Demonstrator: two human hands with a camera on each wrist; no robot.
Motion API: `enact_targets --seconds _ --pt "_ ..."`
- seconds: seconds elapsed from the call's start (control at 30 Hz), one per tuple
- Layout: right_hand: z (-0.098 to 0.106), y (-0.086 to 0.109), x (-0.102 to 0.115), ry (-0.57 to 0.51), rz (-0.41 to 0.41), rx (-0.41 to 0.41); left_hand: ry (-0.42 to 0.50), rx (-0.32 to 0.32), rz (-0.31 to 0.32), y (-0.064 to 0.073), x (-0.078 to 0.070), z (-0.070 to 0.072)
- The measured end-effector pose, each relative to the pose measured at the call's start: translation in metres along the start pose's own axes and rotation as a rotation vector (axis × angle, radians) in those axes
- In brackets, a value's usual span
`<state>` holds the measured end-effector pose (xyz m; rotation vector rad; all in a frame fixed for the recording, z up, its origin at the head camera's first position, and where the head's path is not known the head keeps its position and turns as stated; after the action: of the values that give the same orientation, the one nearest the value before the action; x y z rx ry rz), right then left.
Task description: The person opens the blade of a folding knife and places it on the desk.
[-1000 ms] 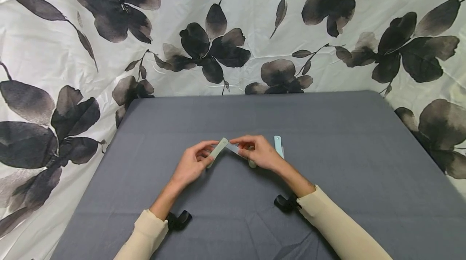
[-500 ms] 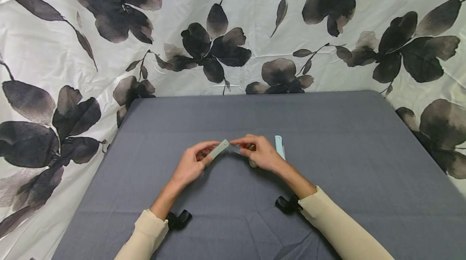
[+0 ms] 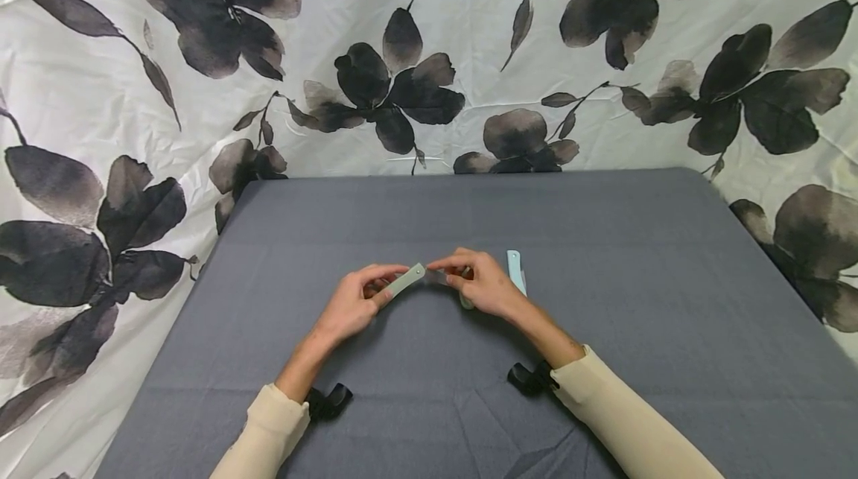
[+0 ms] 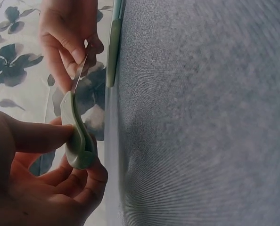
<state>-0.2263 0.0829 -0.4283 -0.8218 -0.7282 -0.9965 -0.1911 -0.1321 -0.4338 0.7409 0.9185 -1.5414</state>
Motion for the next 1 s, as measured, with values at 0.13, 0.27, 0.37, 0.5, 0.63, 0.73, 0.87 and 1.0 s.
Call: enact_targets --seconds 0.13,0.27,0.37,0.5,0.63,0.73,0.87,1.0 --pt "0.001 0.002 0.0 0.008 -0.008 0.008 0.001 0.027 0.002 0.002 0.0 -0.001" --pt "0.001 0.003 -0.001 0.012 -0.022 0.011 -0.009 0.052 -0.01 0.003 -0.001 -0.002" --pt "0.0 0.005 -0.002 0.02 -0.019 0.014 -0.019 0.066 -0.012 0.005 0.0 -0.002" --pt "-0.002 0.007 -0.002 0.027 -0.022 0.029 -0.03 0.077 -0.012 0.009 0.001 -0.002" --pt "-0.003 0.009 -0.003 0.032 -0.032 0.039 -0.048 0.084 -0.026 0.011 0.002 -0.003" --pt "-0.003 0.009 -0.003 0.035 -0.032 0.038 -0.059 0.088 -0.038 0.011 0.001 -0.004" --pt "-0.002 0.009 -0.002 0.039 -0.025 0.039 -0.07 0.095 -0.053 0.011 -0.001 -0.005" --pt "0.0 0.009 0.0 0.049 -0.011 0.044 -0.084 0.1 -0.081 0.011 -0.003 -0.006"
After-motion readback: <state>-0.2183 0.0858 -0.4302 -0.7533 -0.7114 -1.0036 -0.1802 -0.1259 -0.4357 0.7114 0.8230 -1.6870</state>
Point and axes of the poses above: each hand's wrist, its own y-axis away from the middle knuckle, its own z-axis out of the back of the hand, x = y × z, the point moved 6 cm from there along -y, towards the middle knuckle, and after that the axes turned 12 degrees about -x, right-handed, at the moved point
